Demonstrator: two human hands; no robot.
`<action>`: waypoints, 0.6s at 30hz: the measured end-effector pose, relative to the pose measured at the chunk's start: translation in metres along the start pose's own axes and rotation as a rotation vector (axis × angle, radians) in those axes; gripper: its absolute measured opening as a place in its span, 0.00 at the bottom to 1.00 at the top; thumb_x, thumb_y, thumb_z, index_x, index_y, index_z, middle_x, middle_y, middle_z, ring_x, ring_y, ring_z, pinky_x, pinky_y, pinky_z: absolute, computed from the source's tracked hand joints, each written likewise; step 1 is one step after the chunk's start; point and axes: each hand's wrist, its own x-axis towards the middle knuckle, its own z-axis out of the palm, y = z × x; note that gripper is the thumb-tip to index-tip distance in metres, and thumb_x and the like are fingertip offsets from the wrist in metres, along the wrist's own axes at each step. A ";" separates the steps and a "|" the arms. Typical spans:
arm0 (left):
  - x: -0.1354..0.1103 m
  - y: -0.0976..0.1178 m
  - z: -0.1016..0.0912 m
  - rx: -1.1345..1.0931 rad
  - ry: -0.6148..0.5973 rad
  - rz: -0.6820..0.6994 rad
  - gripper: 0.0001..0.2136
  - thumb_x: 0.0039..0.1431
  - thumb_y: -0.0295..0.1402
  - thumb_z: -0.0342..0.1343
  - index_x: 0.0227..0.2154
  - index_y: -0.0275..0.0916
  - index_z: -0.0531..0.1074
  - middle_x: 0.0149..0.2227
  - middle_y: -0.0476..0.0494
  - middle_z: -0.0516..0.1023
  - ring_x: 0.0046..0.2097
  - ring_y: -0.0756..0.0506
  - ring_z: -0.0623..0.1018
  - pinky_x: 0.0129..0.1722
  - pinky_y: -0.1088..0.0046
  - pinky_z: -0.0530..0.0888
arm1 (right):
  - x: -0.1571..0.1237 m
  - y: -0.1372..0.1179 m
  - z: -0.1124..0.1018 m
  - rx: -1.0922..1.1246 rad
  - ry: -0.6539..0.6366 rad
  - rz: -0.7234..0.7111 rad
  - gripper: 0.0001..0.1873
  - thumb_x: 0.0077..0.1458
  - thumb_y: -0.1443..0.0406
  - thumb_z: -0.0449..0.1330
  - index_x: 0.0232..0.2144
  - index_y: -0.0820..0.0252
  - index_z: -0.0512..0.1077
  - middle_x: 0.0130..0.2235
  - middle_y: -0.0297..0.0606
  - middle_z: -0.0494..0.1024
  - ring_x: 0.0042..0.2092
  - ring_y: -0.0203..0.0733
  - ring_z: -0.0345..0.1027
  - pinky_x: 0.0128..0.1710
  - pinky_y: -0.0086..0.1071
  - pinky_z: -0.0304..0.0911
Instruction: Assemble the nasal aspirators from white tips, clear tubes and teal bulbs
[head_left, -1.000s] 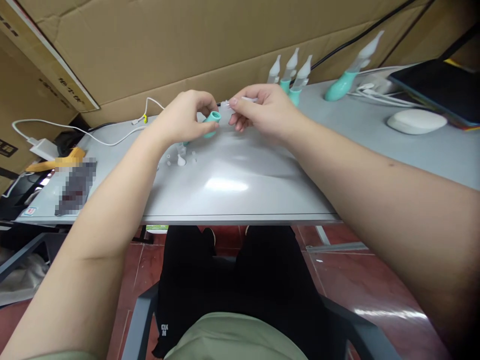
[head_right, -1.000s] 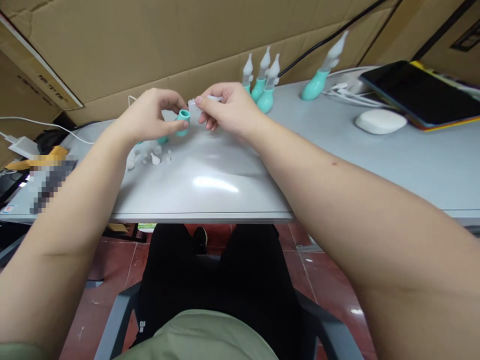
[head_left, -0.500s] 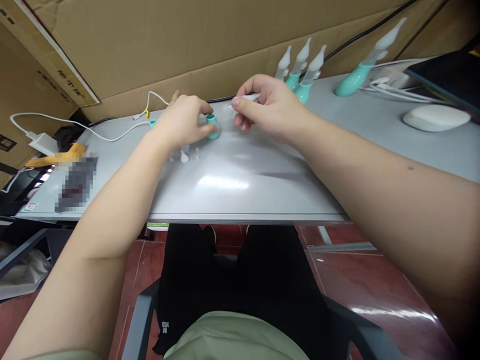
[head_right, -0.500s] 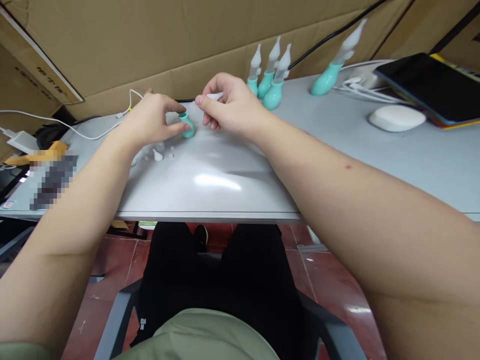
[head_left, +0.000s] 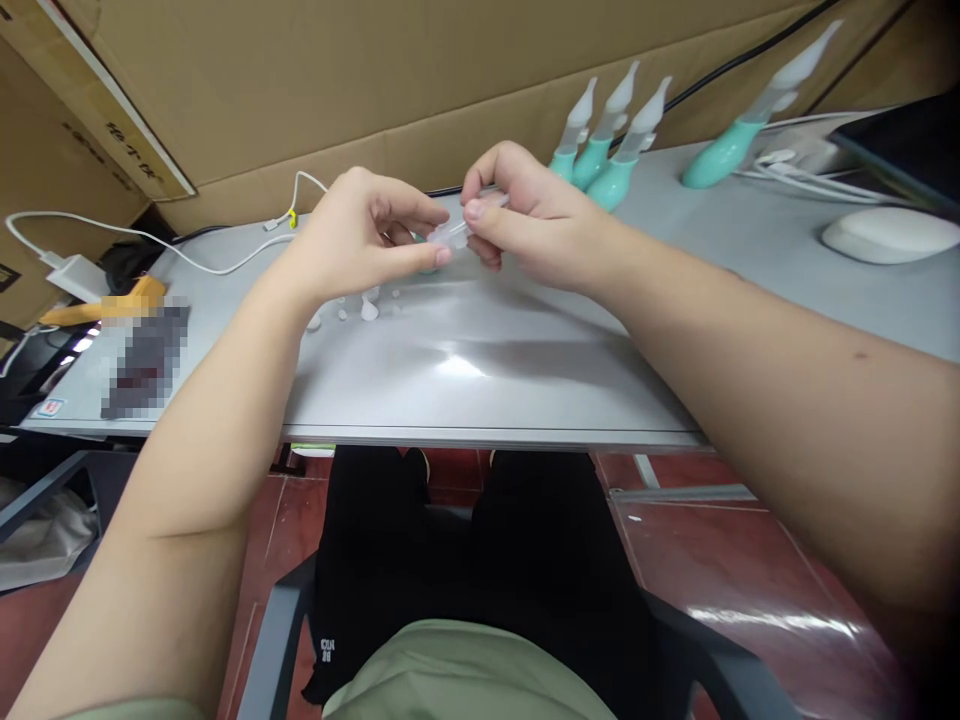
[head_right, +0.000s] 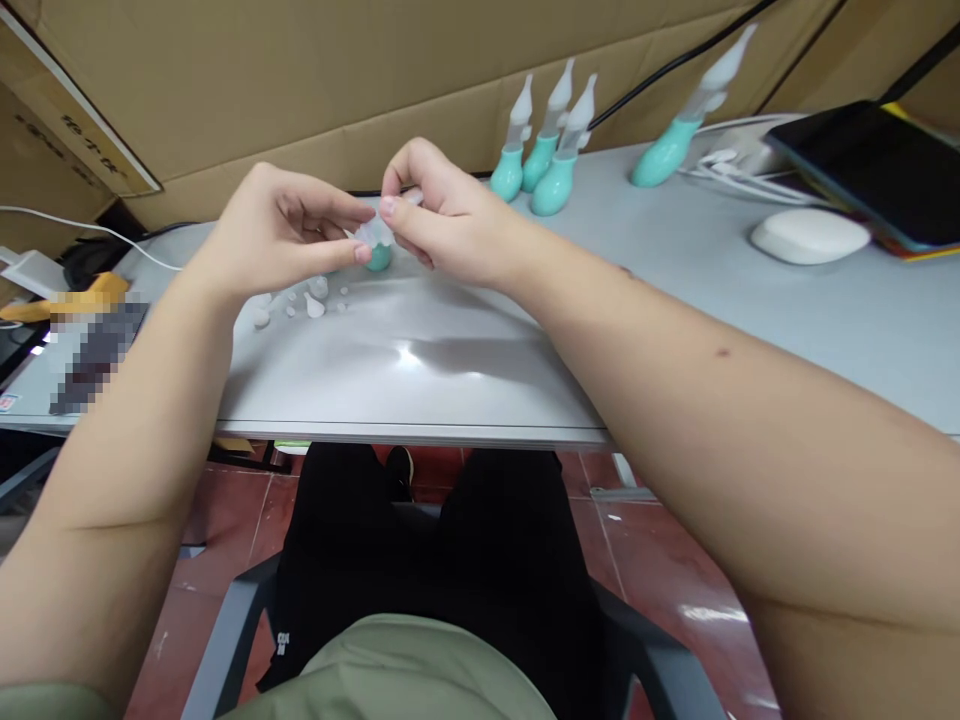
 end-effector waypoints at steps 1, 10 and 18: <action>0.001 -0.002 0.002 -0.005 -0.016 -0.007 0.20 0.70 0.55 0.85 0.48 0.44 0.92 0.47 0.37 0.97 0.54 0.25 0.96 0.55 0.44 0.96 | -0.001 -0.001 0.001 -0.010 -0.013 0.003 0.24 0.84 0.47 0.84 0.46 0.46 0.75 0.28 0.24 0.71 0.30 0.43 0.58 0.33 0.38 0.56; 0.005 -0.007 0.002 -0.054 -0.111 -0.098 0.18 0.68 0.51 0.85 0.41 0.44 0.90 0.38 0.39 0.93 0.45 0.29 0.96 0.46 0.48 0.95 | 0.000 -0.004 0.008 0.026 -0.038 0.002 0.30 0.71 0.39 0.91 0.41 0.48 0.83 0.32 0.30 0.82 0.34 0.43 0.72 0.35 0.37 0.70; 0.006 -0.013 0.005 -0.035 -0.092 -0.062 0.15 0.68 0.50 0.84 0.41 0.44 0.93 0.40 0.40 0.95 0.44 0.30 0.95 0.45 0.50 0.94 | 0.002 0.003 0.007 0.012 0.000 -0.029 0.29 0.69 0.38 0.92 0.39 0.47 0.85 0.32 0.34 0.84 0.35 0.45 0.73 0.37 0.40 0.74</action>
